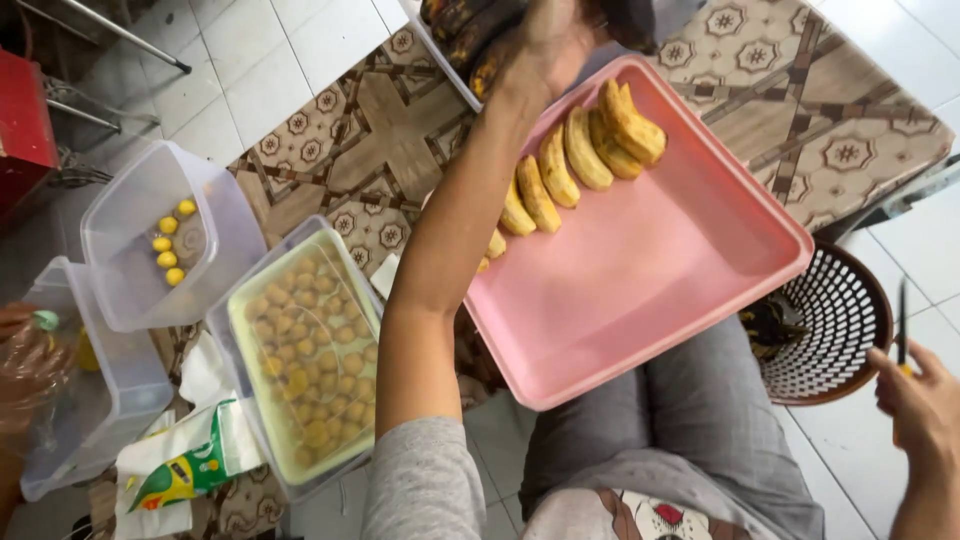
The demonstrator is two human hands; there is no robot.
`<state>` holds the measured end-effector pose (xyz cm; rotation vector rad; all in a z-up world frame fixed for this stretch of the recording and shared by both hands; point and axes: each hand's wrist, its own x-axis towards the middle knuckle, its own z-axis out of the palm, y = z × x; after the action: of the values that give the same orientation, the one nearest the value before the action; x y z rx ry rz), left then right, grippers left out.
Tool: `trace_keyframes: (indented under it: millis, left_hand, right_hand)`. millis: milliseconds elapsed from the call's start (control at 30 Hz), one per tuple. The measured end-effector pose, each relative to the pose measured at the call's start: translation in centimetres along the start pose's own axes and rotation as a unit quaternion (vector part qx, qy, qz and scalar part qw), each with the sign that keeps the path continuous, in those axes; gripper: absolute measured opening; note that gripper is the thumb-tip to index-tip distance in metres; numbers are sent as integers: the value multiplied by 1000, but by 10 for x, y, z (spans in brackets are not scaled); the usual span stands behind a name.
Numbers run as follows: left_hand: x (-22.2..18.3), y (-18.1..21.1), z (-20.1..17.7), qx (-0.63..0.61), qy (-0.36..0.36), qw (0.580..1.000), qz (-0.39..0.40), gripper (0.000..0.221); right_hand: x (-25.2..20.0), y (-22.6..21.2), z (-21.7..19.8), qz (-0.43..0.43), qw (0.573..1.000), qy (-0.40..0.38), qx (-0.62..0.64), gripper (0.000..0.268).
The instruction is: Peeling bananas and placing the peeled fruit onto a pink tray
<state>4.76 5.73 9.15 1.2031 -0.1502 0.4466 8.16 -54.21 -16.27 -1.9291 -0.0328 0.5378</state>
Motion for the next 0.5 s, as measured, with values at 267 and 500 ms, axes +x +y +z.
trace_keyframes:
  millis: [267,500]
  left_hand:
    - [-81,-25,125,-125,22,989,-78,41]
    - [-116,-88,205,-159,-124,979,-23,42]
  right_hand:
    - [30,30,-4,-224,951,161,-140,6]
    - [-19,-64,-4,-200,978,51,-33,36]
